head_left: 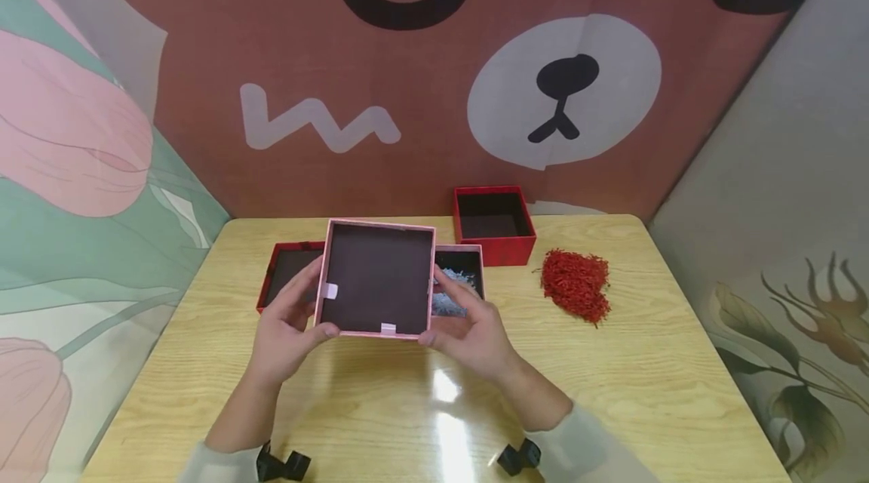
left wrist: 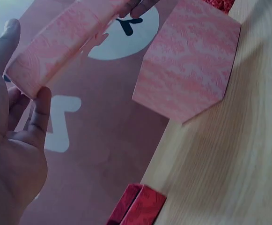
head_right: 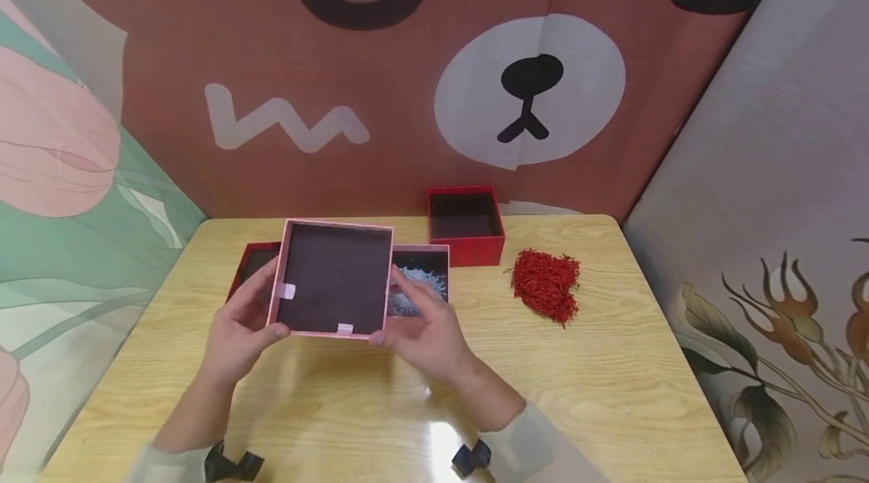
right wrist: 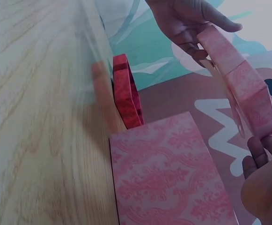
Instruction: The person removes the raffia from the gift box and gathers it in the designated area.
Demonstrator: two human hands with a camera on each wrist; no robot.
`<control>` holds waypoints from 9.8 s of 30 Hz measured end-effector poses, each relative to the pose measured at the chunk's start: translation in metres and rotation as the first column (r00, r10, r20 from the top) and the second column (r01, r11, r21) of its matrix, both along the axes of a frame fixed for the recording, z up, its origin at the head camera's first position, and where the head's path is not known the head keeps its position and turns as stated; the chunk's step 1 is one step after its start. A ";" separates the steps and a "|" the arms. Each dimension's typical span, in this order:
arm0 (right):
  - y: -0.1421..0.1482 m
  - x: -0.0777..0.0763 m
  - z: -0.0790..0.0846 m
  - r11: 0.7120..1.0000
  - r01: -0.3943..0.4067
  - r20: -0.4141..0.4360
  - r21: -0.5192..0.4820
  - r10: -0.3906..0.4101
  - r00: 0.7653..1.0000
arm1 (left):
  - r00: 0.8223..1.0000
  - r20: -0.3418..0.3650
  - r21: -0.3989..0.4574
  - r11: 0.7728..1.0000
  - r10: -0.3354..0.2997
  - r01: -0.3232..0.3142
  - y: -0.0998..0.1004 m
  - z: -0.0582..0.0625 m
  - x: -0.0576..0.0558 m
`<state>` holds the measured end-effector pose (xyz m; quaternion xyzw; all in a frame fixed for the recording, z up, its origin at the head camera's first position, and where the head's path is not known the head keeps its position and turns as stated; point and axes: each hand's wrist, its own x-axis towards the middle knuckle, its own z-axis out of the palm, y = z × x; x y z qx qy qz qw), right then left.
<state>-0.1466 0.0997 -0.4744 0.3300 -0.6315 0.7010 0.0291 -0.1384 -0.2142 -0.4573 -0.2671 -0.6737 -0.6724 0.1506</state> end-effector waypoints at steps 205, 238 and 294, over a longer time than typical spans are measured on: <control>0.009 -0.047 0.020 0.793 0.171 -0.009 0.584 -0.205 0.979 | 0.951 0.309 -0.478 0.867 0.015 0.141 0.061 -0.024 -0.043; -0.013 -0.067 0.028 0.459 0.048 0.057 0.887 -0.213 0.975 | 0.881 0.467 -0.398 0.908 0.077 0.132 0.078 -0.040 -0.050; -0.016 -0.093 0.007 0.568 -0.181 0.192 0.803 0.041 0.981 | 0.857 0.505 -0.405 0.905 0.101 0.132 0.075 -0.039 -0.052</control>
